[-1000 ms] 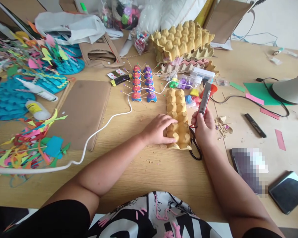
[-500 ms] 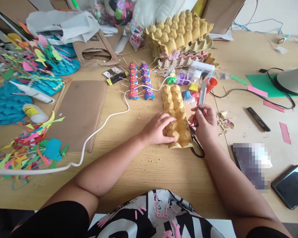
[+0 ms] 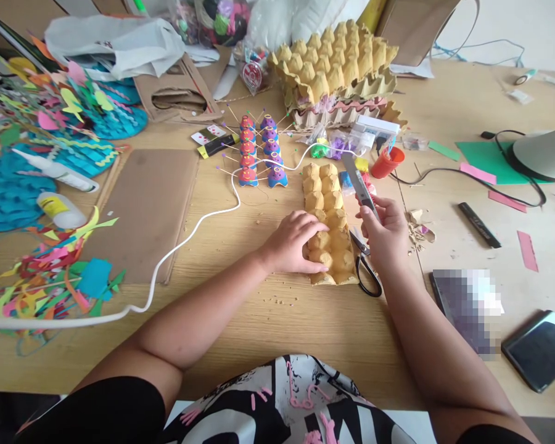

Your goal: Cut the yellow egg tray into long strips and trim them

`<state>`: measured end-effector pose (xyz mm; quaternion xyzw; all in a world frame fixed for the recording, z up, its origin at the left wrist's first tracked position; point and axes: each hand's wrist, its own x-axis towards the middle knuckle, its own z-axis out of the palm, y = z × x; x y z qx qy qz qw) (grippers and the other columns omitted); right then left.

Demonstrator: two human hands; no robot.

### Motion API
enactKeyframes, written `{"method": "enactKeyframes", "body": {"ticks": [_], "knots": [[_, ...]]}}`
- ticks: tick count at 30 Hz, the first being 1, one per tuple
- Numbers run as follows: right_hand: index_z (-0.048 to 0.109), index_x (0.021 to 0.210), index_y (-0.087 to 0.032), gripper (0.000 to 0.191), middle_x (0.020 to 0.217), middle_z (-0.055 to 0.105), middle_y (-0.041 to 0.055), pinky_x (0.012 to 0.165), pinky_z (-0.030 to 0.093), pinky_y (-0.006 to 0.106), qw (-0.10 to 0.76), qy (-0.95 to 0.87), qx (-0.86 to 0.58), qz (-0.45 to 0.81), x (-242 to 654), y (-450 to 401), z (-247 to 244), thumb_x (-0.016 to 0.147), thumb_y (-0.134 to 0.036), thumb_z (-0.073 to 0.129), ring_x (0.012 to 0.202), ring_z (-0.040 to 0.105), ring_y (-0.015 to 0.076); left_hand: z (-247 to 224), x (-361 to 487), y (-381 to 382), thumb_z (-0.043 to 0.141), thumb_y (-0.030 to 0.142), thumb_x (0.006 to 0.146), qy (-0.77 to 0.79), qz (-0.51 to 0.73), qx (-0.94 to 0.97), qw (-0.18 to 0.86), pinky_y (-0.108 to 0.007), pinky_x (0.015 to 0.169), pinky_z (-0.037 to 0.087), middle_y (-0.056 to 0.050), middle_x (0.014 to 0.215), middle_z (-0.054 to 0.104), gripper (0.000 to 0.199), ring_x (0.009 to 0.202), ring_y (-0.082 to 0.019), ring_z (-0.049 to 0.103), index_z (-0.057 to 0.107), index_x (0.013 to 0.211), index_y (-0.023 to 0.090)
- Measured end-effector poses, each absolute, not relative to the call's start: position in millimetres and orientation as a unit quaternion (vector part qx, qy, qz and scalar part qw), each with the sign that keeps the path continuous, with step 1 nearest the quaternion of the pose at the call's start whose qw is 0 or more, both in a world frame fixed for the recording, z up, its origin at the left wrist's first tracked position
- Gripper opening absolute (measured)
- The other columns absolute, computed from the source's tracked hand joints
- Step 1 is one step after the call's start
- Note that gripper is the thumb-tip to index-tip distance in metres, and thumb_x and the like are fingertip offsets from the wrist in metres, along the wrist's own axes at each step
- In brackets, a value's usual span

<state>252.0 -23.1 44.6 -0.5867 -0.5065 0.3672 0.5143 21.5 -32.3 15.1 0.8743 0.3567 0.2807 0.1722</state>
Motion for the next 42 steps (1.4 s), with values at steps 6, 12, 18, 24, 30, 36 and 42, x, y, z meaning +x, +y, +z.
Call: {"method": "enactKeyframes", "body": {"ticks": [6, 12, 18, 24, 30, 36, 42], "knots": [[0.048, 0.151, -0.024, 0.055, 0.112, 0.073, 0.0073, 0.080, 0.056, 0.035, 0.304, -0.656, -0.640, 0.260, 247, -31, 64, 0.097, -0.031, 0.049, 0.089, 0.068, 0.0199, 4, 21, -28, 0.083, 0.069, 0.071, 0.332, 0.338, 0.867, 0.155, -0.060, 0.129, 0.033, -0.019, 0.149, 0.051, 0.089, 0.152, -0.042, 0.036, 0.058, 0.139, 0.018], [0.038, 0.163, -0.019, 0.065, 0.139, 0.069, 0.0196, 0.085, 0.056, 0.045, 0.076, -0.722, -0.676, 0.127, 223, -25, 105, 0.098, -0.027, 0.041, 0.113, 0.069, 0.0351, 2, 22, -28, 0.087, 0.053, 0.075, 0.337, 0.330, 0.852, 0.227, -0.062, 0.129, 0.037, -0.020, 0.163, 0.041, 0.078, 0.158, -0.041, 0.034, 0.057, 0.140, 0.022], [0.044, 0.159, -0.017, 0.062, 0.125, 0.076, 0.0185, 0.079, 0.052, 0.040, -0.011, -0.725, -0.684, 0.087, 194, -9, 112, 0.097, -0.022, 0.041, 0.105, 0.072, 0.0337, 5, 24, -31, 0.088, 0.050, 0.073, 0.363, 0.312, 0.835, 0.271, -0.059, 0.127, 0.041, -0.018, 0.171, 0.031, 0.076, 0.158, -0.040, 0.036, 0.059, 0.139, 0.024], [0.049, 0.154, -0.017, 0.056, 0.117, 0.078, 0.0164, 0.077, 0.051, 0.038, -0.041, -0.721, -0.690, 0.050, 191, -11, 104, 0.099, -0.025, 0.041, 0.101, 0.073, 0.0326, 4, 24, -29, 0.090, 0.053, 0.069, 0.369, 0.305, 0.831, 0.284, -0.058, 0.129, 0.039, -0.019, 0.172, 0.030, 0.090, 0.159, -0.040, 0.035, 0.054, 0.146, 0.022], [0.045, 0.156, -0.013, 0.056, 0.116, 0.077, 0.0178, 0.074, 0.051, 0.035, -0.049, -0.732, -0.679, 0.004, 193, -12, 94, 0.100, -0.022, 0.041, 0.097, 0.075, 0.0307, 8, 23, -30, 0.090, 0.051, 0.072, 0.368, 0.296, 0.838, 0.273, -0.059, 0.129, 0.039, -0.020, 0.171, 0.031, 0.086, 0.159, -0.041, 0.035, 0.056, 0.144, 0.020], [0.038, 0.163, -0.012, 0.063, 0.109, 0.079, 0.0187, 0.072, 0.051, 0.031, -0.062, -0.730, -0.680, 0.009, 184, -17, 92, 0.101, -0.021, 0.040, 0.096, 0.075, 0.0284, 9, 24, -31, 0.090, 0.055, 0.069, 0.391, 0.284, 0.827, 0.288, -0.062, 0.126, 0.042, -0.017, 0.174, 0.026, 0.084, 0.158, -0.043, 0.036, 0.059, 0.141, 0.023], [0.036, 0.165, -0.013, 0.062, 0.105, 0.079, 0.0179, 0.070, 0.050, 0.031, -0.067, -0.733, -0.676, 0.012, 179, -14, 94, 0.104, -0.024, 0.037, 0.090, 0.075, 0.0272, 10, 24, -31, 0.091, 0.053, 0.069, 0.393, 0.284, 0.827, 0.283, -0.062, 0.125, 0.042, -0.019, 0.172, 0.031, 0.083, 0.157, -0.042, 0.039, 0.059, 0.139, 0.022]]}}
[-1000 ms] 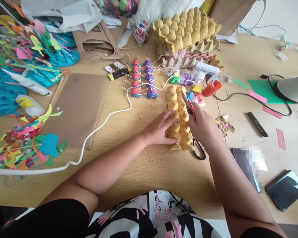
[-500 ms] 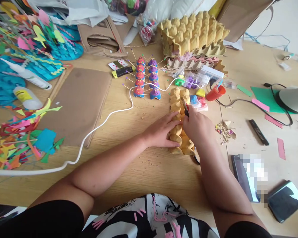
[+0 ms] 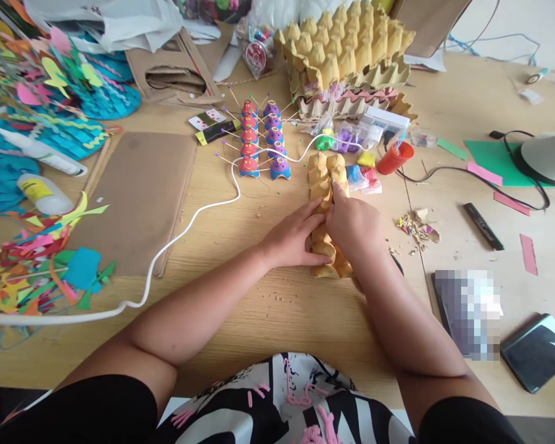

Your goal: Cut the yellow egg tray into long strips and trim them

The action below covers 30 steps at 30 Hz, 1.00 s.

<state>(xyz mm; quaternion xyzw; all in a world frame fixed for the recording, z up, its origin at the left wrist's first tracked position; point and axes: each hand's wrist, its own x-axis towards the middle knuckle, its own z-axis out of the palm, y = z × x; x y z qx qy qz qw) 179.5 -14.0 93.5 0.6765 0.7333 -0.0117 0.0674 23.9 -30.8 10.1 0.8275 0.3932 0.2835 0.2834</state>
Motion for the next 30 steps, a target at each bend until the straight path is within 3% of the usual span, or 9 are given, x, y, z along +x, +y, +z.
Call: {"method": "enactKeyframes", "body": {"ticks": [4, 10, 19, 26, 30], "knots": [[0.029, 0.168, -0.015, 0.066, 0.103, 0.080, 0.0163, 0.068, 0.050, 0.031, 0.093, 0.728, 0.679, -0.003, 179.8, -14.2, 98.0, 0.103, -0.023, 0.039, 0.088, 0.075, 0.0267, 11.5, 24.0, -30.1, 0.091, 0.056, 0.068, 0.400, 0.274, 0.828, 0.282, -0.063, 0.124, 0.043, -0.020, 0.172, 0.031, 0.083, 0.156, -0.043, 0.040, 0.061, 0.136, 0.020], [0.000, 0.171, -0.012, 0.081, 0.101, 0.080, 0.0170, 0.066, 0.050, 0.031, 0.099, 0.727, 0.679, -0.020, 176.0, -14.6, 100.7, 0.099, -0.016, 0.038, 0.091, 0.076, 0.0266, 10.8, 24.5, -30.7, 0.091, 0.054, 0.068, 0.392, 0.290, 0.830, 0.273, -0.062, 0.124, 0.043, -0.023, 0.170, 0.035, 0.084, 0.156, -0.042, 0.041, 0.060, 0.138, 0.019], [0.007, 0.171, -0.013, 0.082, 0.100, 0.080, 0.0172, 0.067, 0.051, 0.031, 0.113, 0.724, 0.680, -0.024, 176.1, -14.2, 101.8, 0.097, -0.016, 0.042, 0.088, 0.076, 0.0264, 14.5, 25.3, -30.2, 0.091, 0.055, 0.067, 0.399, 0.276, 0.827, 0.283, -0.059, 0.125, 0.043, -0.020, 0.169, 0.037, 0.083, 0.155, -0.042, 0.042, 0.063, 0.136, 0.019], [0.034, 0.167, -0.018, 0.065, 0.100, 0.080, 0.0169, 0.064, 0.050, 0.032, 0.099, 0.719, 0.688, 0.004, 179.6, -15.5, 98.6, 0.103, -0.028, 0.039, 0.083, 0.075, 0.0258, 13.8, 24.0, -29.4, 0.091, 0.057, 0.067, 0.402, 0.268, 0.825, 0.292, -0.062, 0.124, 0.043, -0.020, 0.171, 0.034, 0.084, 0.155, -0.044, 0.040, 0.062, 0.137, 0.020], [0.028, 0.168, -0.013, 0.070, 0.092, 0.079, 0.0154, 0.061, 0.049, 0.032, 0.115, 0.717, 0.687, -0.021, 175.5, -16.9, 100.2, 0.099, -0.018, 0.041, 0.081, 0.075, 0.0256, 14.6, 23.8, -29.1, 0.091, 0.058, 0.066, 0.403, 0.269, 0.822, 0.300, -0.062, 0.125, 0.043, -0.019, 0.171, 0.034, 0.085, 0.156, -0.043, 0.040, 0.062, 0.137, 0.021]]}}
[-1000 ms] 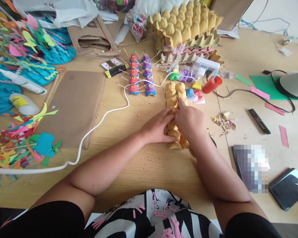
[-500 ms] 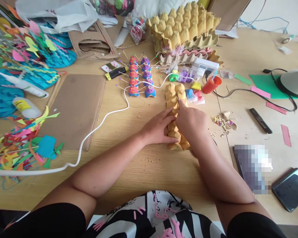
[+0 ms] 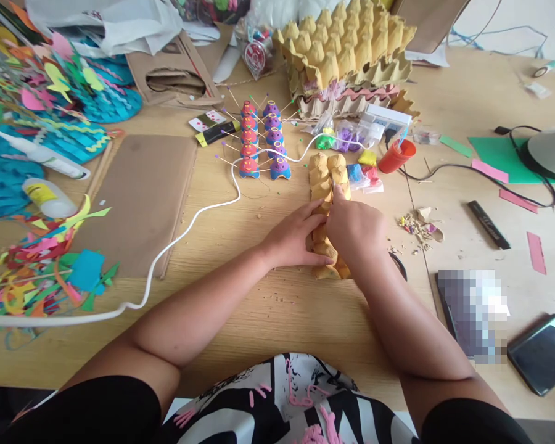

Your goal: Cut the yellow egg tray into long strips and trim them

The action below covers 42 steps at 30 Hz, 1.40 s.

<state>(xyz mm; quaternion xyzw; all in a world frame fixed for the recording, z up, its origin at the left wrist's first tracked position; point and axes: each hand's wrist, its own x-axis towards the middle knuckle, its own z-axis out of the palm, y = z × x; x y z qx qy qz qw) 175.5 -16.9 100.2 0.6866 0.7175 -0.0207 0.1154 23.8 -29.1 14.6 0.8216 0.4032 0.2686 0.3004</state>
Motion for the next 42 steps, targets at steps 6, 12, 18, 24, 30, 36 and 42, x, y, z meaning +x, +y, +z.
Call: {"method": "enactKeyframes", "body": {"ticks": [6, 12, 18, 24, 30, 36, 42], "knots": [[0.021, 0.170, -0.016, 0.076, 0.093, 0.080, 0.0146, 0.062, 0.049, 0.030, 0.116, 0.726, 0.678, -0.010, 178, -14, 99, 0.097, -0.017, 0.043, 0.082, 0.076, 0.0250, 13, 24, -29, 0.092, 0.057, 0.066, 0.403, 0.280, 0.821, 0.293, -0.061, 0.124, 0.044, -0.019, 0.169, 0.038, 0.082, 0.155, -0.042, 0.042, 0.064, 0.134, 0.021], [0.025, 0.169, -0.014, 0.075, 0.096, 0.080, 0.0163, 0.062, 0.048, 0.031, 0.123, 0.719, 0.683, -0.024, 176, -15, 102, 0.096, -0.017, 0.042, 0.083, 0.076, 0.0261, 14, 24, -29, 0.092, 0.057, 0.066, 0.400, 0.278, 0.824, 0.290, -0.059, 0.125, 0.043, -0.021, 0.168, 0.038, 0.085, 0.155, -0.042, 0.042, 0.063, 0.136, 0.018], [0.023, 0.169, -0.015, 0.074, 0.088, 0.079, 0.0153, 0.063, 0.049, 0.030, 0.116, 0.733, 0.670, 0.002, 183, -17, 101, 0.098, -0.018, 0.042, 0.082, 0.076, 0.0257, 16, 24, -29, 0.091, 0.059, 0.066, 0.408, 0.260, 0.823, 0.298, -0.060, 0.125, 0.043, -0.020, 0.170, 0.035, 0.085, 0.155, -0.042, 0.042, 0.063, 0.136, 0.019], [0.017, 0.170, -0.015, 0.075, 0.096, 0.080, 0.0165, 0.066, 0.050, 0.031, 0.113, 0.729, 0.675, -0.009, 178, -19, 102, 0.100, -0.018, 0.043, 0.084, 0.077, 0.0264, 13, 23, -26, 0.090, 0.058, 0.070, 0.412, 0.272, 0.815, 0.305, -0.059, 0.127, 0.041, -0.021, 0.172, 0.032, 0.085, 0.158, -0.042, 0.037, 0.061, 0.139, 0.018], [0.016, 0.171, -0.016, 0.069, 0.097, 0.080, 0.0154, 0.069, 0.050, 0.031, 0.098, 0.732, 0.675, -0.011, 182, -15, 98, 0.106, -0.025, 0.038, 0.084, 0.076, 0.0254, 13, 22, -26, 0.089, 0.057, 0.071, 0.415, 0.273, 0.813, 0.303, -0.057, 0.130, 0.037, -0.021, 0.172, 0.031, 0.086, 0.160, -0.041, 0.034, 0.060, 0.141, 0.017], [0.048, 0.160, -0.028, 0.056, 0.105, 0.080, 0.0127, 0.067, 0.047, 0.031, 0.080, 0.724, 0.685, -0.021, 192, -24, 122, 0.106, -0.036, 0.038, 0.089, 0.074, 0.0262, 23, 23, -29, 0.090, 0.053, 0.070, 0.436, 0.246, 0.801, 0.328, -0.055, 0.129, 0.039, -0.016, 0.175, 0.028, 0.080, 0.160, -0.038, 0.036, 0.060, 0.138, 0.022], [0.037, 0.165, -0.022, 0.062, 0.100, 0.080, 0.0132, 0.066, 0.044, 0.030, 0.043, 0.721, 0.691, 0.009, 191, -18, 114, 0.104, -0.032, 0.038, 0.085, 0.073, 0.0253, 20, 22, -28, 0.090, 0.053, 0.070, 0.427, 0.258, 0.806, 0.319, -0.055, 0.130, 0.038, -0.017, 0.173, 0.031, 0.080, 0.160, -0.038, 0.035, 0.060, 0.136, 0.021]]}}
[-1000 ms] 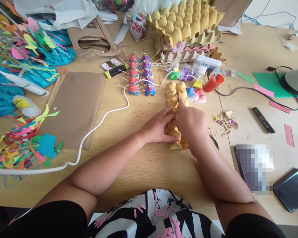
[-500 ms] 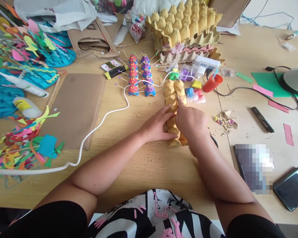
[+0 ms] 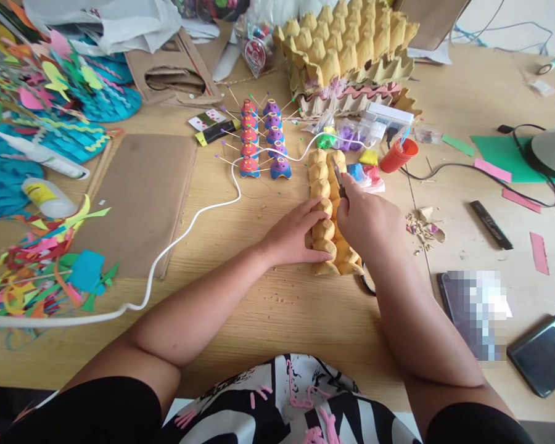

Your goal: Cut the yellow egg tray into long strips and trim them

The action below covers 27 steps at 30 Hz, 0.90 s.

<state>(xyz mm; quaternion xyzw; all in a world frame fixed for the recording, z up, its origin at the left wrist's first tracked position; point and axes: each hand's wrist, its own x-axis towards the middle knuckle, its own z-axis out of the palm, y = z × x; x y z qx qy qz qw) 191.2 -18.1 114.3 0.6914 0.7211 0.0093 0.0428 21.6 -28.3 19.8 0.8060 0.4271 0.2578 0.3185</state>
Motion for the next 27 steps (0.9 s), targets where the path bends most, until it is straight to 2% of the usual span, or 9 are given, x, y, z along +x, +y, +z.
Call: {"method": "enactKeyframes", "body": {"ticks": [6, 13, 17, 21, 24, 27], "knots": [[0.038, 0.165, -0.023, 0.061, 0.102, 0.080, 0.0147, 0.068, 0.049, 0.031, 0.076, 0.724, 0.686, 0.007, 189, -13, 94, 0.104, -0.029, 0.038, 0.089, 0.075, 0.0269, 17, 22, -28, 0.092, 0.051, 0.068, 0.416, 0.273, 0.812, 0.306, -0.057, 0.129, 0.038, -0.019, 0.172, 0.033, 0.081, 0.158, -0.040, 0.037, 0.061, 0.136, 0.020], [0.016, 0.170, -0.013, 0.072, 0.099, 0.080, 0.0162, 0.070, 0.051, 0.031, 0.114, 0.726, 0.678, -0.007, 176, -17, 99, 0.103, -0.021, 0.039, 0.085, 0.076, 0.0250, 16, 23, -27, 0.092, 0.056, 0.065, 0.413, 0.263, 0.816, 0.306, -0.058, 0.126, 0.041, -0.018, 0.170, 0.037, 0.081, 0.157, -0.041, 0.039, 0.065, 0.133, 0.021], [0.023, 0.170, -0.017, 0.066, 0.107, 0.080, 0.0155, 0.069, 0.051, 0.031, 0.115, 0.718, 0.686, -0.017, 177, -10, 99, 0.106, -0.025, 0.036, 0.091, 0.076, 0.0250, 14, 23, -28, 0.094, 0.048, 0.064, 0.395, 0.293, 0.824, 0.281, -0.057, 0.126, 0.042, -0.021, 0.166, 0.041, 0.081, 0.154, -0.040, 0.044, 0.064, 0.133, 0.018], [0.029, 0.168, -0.016, 0.066, 0.102, 0.080, 0.0151, 0.067, 0.050, 0.031, 0.127, 0.721, 0.681, -0.016, 178, -12, 103, 0.103, -0.022, 0.040, 0.089, 0.076, 0.0247, 15, 23, -29, 0.093, 0.054, 0.066, 0.403, 0.274, 0.825, 0.287, -0.058, 0.125, 0.043, -0.019, 0.168, 0.039, 0.081, 0.153, -0.040, 0.044, 0.064, 0.133, 0.020], [0.024, 0.169, -0.014, 0.071, 0.098, 0.080, 0.0152, 0.067, 0.050, 0.029, 0.135, 0.723, 0.677, -0.021, 178, -14, 105, 0.101, -0.018, 0.044, 0.089, 0.077, 0.0242, 16, 23, -29, 0.091, 0.056, 0.067, 0.407, 0.258, 0.825, 0.295, -0.059, 0.125, 0.042, -0.018, 0.170, 0.037, 0.080, 0.155, -0.041, 0.042, 0.064, 0.133, 0.020], [0.019, 0.170, -0.014, 0.071, 0.103, 0.080, 0.0150, 0.067, 0.049, 0.028, 0.125, 0.721, 0.682, -0.025, 177, -12, 104, 0.102, -0.019, 0.040, 0.092, 0.077, 0.0231, 16, 23, -30, 0.093, 0.051, 0.065, 0.400, 0.273, 0.826, 0.288, -0.058, 0.127, 0.041, -0.018, 0.168, 0.040, 0.080, 0.155, -0.040, 0.043, 0.064, 0.134, 0.020]]}}
